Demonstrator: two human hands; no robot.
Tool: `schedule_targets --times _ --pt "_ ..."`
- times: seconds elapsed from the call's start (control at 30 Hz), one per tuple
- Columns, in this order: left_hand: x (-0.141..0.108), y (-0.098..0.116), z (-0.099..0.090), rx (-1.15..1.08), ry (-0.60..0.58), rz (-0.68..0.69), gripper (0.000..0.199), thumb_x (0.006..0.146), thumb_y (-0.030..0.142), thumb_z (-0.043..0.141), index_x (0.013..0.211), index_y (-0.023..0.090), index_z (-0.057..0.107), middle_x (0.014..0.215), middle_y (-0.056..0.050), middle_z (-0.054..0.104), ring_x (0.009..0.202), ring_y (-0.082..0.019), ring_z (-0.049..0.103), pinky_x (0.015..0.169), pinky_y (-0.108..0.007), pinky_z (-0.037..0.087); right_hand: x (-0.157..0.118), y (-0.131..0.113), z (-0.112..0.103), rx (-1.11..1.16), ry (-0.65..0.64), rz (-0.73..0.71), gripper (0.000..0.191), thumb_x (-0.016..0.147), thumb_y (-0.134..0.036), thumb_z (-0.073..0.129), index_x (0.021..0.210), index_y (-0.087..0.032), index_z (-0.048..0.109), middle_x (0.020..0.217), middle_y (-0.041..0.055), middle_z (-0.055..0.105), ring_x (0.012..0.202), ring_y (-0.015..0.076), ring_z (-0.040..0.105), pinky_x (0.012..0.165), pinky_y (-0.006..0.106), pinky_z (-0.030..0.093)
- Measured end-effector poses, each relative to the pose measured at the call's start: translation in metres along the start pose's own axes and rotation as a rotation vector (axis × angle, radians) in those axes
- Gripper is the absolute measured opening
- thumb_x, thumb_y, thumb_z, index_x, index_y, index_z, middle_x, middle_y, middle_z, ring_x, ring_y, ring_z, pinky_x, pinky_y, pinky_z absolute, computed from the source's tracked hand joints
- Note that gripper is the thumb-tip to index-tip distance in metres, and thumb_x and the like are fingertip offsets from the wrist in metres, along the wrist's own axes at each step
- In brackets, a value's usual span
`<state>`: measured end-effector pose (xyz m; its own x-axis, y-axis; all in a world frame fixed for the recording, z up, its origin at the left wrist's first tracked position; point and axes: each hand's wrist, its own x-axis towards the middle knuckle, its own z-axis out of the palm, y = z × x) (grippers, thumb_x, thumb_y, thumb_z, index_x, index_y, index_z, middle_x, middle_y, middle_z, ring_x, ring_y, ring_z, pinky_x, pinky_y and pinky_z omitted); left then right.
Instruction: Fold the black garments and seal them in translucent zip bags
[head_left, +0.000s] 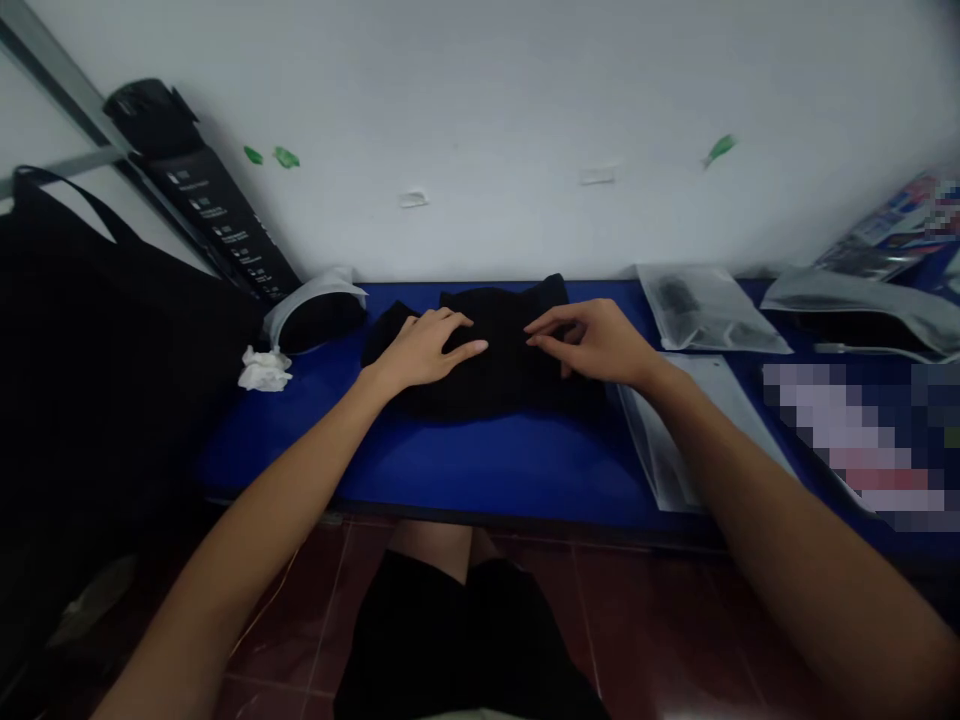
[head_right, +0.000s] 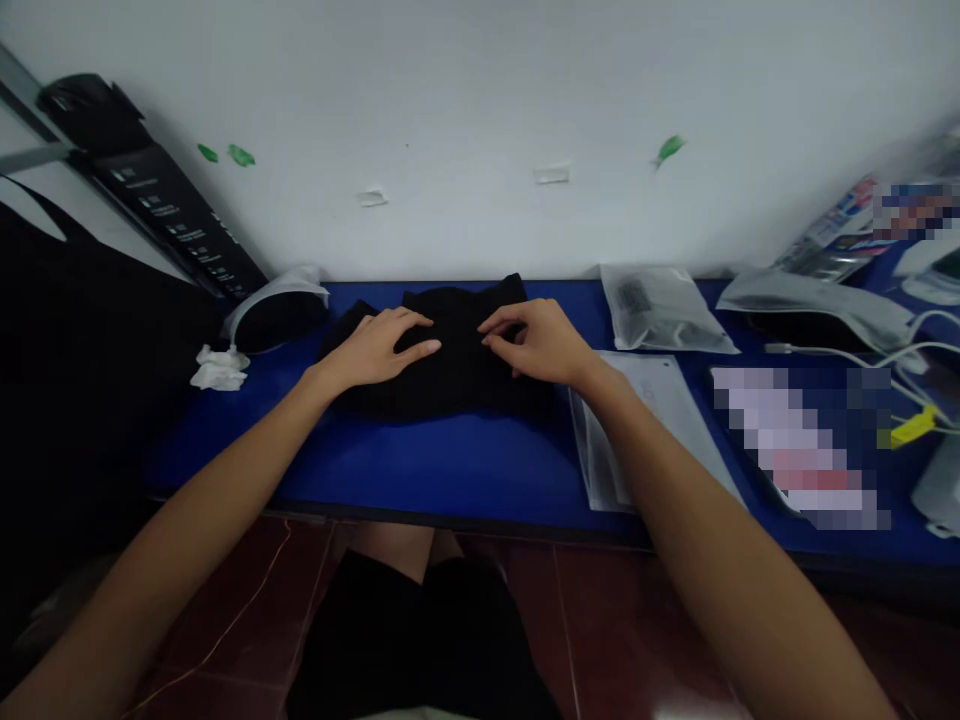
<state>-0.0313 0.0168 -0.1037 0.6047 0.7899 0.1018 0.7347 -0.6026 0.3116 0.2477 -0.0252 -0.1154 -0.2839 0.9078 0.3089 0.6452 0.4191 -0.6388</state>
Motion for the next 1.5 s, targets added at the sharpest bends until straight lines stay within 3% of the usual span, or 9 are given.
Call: schedule_targets --times 0.2,0.47,0.63,0.77,0.93,1.2,1.27,1.4,1.5 --pt "0.007 -0.007 0.000 0.045 0.102 -0.028 0.026 0.107 0.041 0.048 0.112 0.022 0.065 0.119 -0.010 0.066 0.116 -0.030 0.061 0.108 -0.054 0.041 0.004 0.010 0.018 -0.283 -0.032 -0.163 0.045 0.096 -0.037 0.063 0.139 -0.021 0.069 0.154 0.0135 0.060 0.142 0.0358 0.055 0.116 0.058 0.045" --pt "0.008 -0.017 0.005 -0.059 0.081 0.066 0.033 0.099 0.039 0.061 0.128 0.025 0.063 0.130 -0.009 0.066 0.124 -0.030 0.058 0.112 -0.054 0.042 0.004 -0.008 0.005 -0.356 0.044 0.074 0.033 0.104 -0.037 0.048 0.110 -0.023 0.077 0.098 0.0074 0.078 0.089 0.0267 0.071 0.080 0.039 0.054" --pt "0.007 -0.020 0.013 -0.043 0.046 -0.026 0.064 0.103 0.060 0.049 0.157 0.026 0.044 0.167 -0.015 0.040 0.153 -0.040 0.036 0.124 -0.066 0.026 0.000 0.009 0.019 -0.542 0.094 0.068 0.051 0.098 -0.034 0.049 0.147 -0.021 0.061 0.157 0.0142 0.054 0.134 0.0385 0.054 0.102 0.055 0.052" --pt "0.012 -0.033 0.017 -0.139 0.123 -0.035 0.072 0.098 0.059 0.061 0.156 0.021 0.043 0.156 -0.017 0.052 0.148 -0.038 0.045 0.125 -0.059 0.032 0.001 0.031 0.027 -0.553 0.053 0.060 0.063 0.098 -0.024 0.038 0.161 -0.027 0.042 0.169 0.0077 0.041 0.153 0.0377 0.036 0.124 0.070 0.024" --pt "0.018 -0.040 0.015 -0.328 0.290 -0.020 0.065 0.082 0.026 0.082 0.142 0.022 0.058 0.120 -0.008 0.067 0.110 -0.024 0.067 0.104 -0.043 0.055 0.006 0.035 0.021 -0.525 0.119 0.085 0.061 0.084 -0.023 0.053 0.145 -0.019 0.058 0.131 0.0150 0.067 0.128 0.0379 0.056 0.120 0.066 0.028" --pt "0.013 -0.019 -0.007 -0.343 0.413 0.030 0.024 0.076 0.010 0.071 0.096 0.021 0.078 0.087 -0.002 0.068 0.082 -0.017 0.063 0.079 -0.033 0.053 0.007 0.013 -0.005 -0.275 0.301 -0.062 0.033 0.068 -0.014 0.054 0.099 -0.019 0.066 0.082 0.0039 0.057 0.076 0.0220 0.054 0.076 0.037 0.039" --pt "0.007 -0.017 -0.021 -0.391 0.280 0.051 0.022 0.074 0.012 0.071 0.094 0.021 0.077 0.079 -0.001 0.065 0.072 -0.016 0.059 0.071 -0.031 0.051 0.004 0.005 -0.015 -0.161 0.217 -0.102 0.023 0.069 -0.016 0.056 0.091 -0.021 0.061 0.073 -0.0010 0.049 0.066 0.0178 0.046 0.068 0.033 0.036" --pt "-0.005 -0.020 -0.042 -0.381 -0.352 0.214 0.028 0.074 0.016 0.067 0.097 0.026 0.081 0.095 -0.003 0.074 0.080 -0.018 0.065 0.072 -0.032 0.052 -0.003 -0.004 -0.024 -0.105 -0.372 -0.063 0.019 0.080 -0.036 0.072 0.075 -0.023 0.059 0.063 -0.0058 0.046 0.060 0.0138 0.044 0.073 0.033 0.038" --pt "-0.006 -0.025 -0.040 -0.311 -0.365 0.220 0.031 0.078 0.017 0.062 0.100 0.029 0.081 0.107 -0.004 0.075 0.085 -0.020 0.066 0.075 -0.035 0.053 -0.002 0.000 -0.016 -0.259 -0.452 -0.013 0.041 0.088 -0.056 0.073 0.069 -0.022 0.057 0.062 -0.0046 0.053 0.061 0.0148 0.051 0.086 0.039 0.039"
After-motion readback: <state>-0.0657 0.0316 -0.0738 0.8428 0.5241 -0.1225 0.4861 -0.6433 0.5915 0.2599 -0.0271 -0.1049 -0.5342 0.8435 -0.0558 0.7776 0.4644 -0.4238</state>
